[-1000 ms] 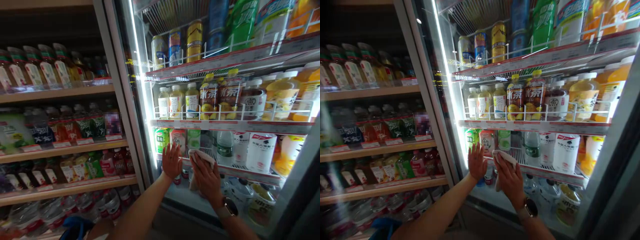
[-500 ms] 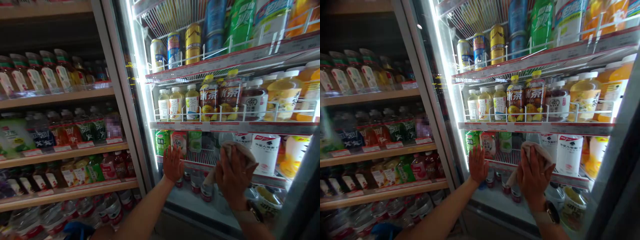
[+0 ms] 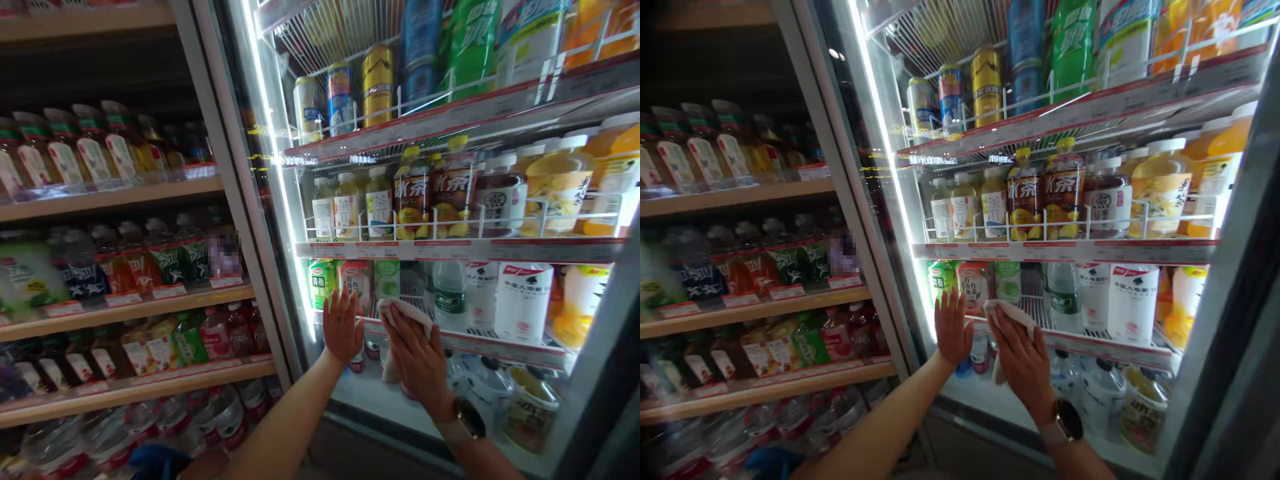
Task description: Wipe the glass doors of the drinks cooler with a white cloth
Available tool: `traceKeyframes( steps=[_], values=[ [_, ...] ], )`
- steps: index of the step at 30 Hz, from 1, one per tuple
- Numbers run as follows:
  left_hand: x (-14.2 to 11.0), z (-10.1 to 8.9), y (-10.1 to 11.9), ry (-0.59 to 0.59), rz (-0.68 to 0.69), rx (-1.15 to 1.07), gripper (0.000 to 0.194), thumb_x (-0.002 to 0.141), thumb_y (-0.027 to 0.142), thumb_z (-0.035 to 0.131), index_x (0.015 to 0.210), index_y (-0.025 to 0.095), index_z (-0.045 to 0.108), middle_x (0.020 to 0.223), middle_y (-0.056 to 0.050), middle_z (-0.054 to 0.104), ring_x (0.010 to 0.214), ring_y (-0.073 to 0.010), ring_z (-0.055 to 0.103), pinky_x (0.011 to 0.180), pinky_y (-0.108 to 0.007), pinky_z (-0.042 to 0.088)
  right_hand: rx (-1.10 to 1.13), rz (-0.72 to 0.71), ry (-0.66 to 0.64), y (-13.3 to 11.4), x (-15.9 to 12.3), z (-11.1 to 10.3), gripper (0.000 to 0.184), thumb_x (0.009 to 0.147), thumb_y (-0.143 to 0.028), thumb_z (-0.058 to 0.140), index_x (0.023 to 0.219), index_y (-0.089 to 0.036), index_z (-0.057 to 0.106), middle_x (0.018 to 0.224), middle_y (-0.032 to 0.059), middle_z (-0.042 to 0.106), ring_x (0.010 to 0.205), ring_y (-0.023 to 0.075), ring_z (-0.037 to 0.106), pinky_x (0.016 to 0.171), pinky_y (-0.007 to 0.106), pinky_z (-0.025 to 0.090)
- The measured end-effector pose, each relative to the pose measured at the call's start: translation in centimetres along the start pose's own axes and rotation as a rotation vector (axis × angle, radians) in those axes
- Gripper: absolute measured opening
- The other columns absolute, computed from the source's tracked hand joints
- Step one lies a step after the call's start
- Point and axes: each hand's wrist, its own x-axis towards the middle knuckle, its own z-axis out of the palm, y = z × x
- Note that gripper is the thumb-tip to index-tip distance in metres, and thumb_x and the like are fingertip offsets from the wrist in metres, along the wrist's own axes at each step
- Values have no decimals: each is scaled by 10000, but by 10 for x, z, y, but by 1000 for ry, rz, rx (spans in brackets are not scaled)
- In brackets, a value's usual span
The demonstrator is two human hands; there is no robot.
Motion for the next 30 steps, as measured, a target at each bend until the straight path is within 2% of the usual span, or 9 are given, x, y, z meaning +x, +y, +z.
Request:
traceKeyframes(
  steps=[4,7,11,15,17,20,23,27,30],
  values=[
    [1,0,0,20,4,-12,619,979,289,335,1555,138,168,1554,-136,378,1500,-270,199,1185,-490,256,-38,266,153,28,16,-15,612,966,-267,483,1538,-326,274,1563,76,384,1388,310,428,1199,584,103],
    [1,1,0,14,-1,-31,633,972,281,359,1557,145,161,1553,-133,378,1498,-271,205,1189,-496,254,-73,338,187,32,19,-17,636,958,-280,498,1545,-315,255,1585,95,335,1408,369,387,1171,651,112],
    [1,1,1,15,-4,-55,630,973,286,359,1556,141,168,1566,-134,350,1501,-271,192,1202,-491,228,-72,215,97,5,1,1,658,956,-247,465,1561,-252,205,1545,131,400,1371,337,438,1189,604,83],
    [1,2,1,2,-7,-59,634,974,315,372,1554,143,181,1563,-149,350,1496,-273,212,1202,-500,221,-41,16,-7,-22,-23,17,635,951,-176,437,1552,-231,239,1407,86,583,1280,228,522,1226,466,-2],
    [1,1,1,9,-3,-49,632,977,327,371,1552,143,184,1561,-152,352,1494,-272,217,1201,-500,224,-24,-36,-40,-25,-26,18,605,954,-149,411,1538,-249,290,1382,54,608,1248,200,540,1228,435,-18],
    [1,1,1,15,0,-36,626,981,323,357,1553,138,182,1557,-153,362,1496,-274,212,1196,-501,235,-2,-46,-77,-16,-17,9,585,961,-149,392,1529,-268,319,1425,50,569,1232,201,552,1227,447,-7],
    [1,1,1,26,5,-23,615,981,298,341,1552,130,183,1559,-147,363,1499,-272,199,1197,-494,234,-16,94,-15,7,2,-8,597,970,-215,426,1544,-279,276,1497,86,485,1276,258,528,1211,540,20],
    [1,1,0,41,4,-24,614,972,279,348,1550,136,197,1560,-141,361,1499,-274,199,1194,-498,245,-48,361,150,40,24,-29,596,963,-299,461,1537,-286,300,1593,101,318,1410,363,376,1168,653,85],
    [1,1,0,28,-1,-32,627,963,267,363,1551,135,189,1556,-142,366,1497,-275,207,1193,-503,249,-74,401,203,47,30,-32,603,958,-300,456,1539,-262,301,1610,113,270,1430,392,332,1153,686,89]
  ],
)
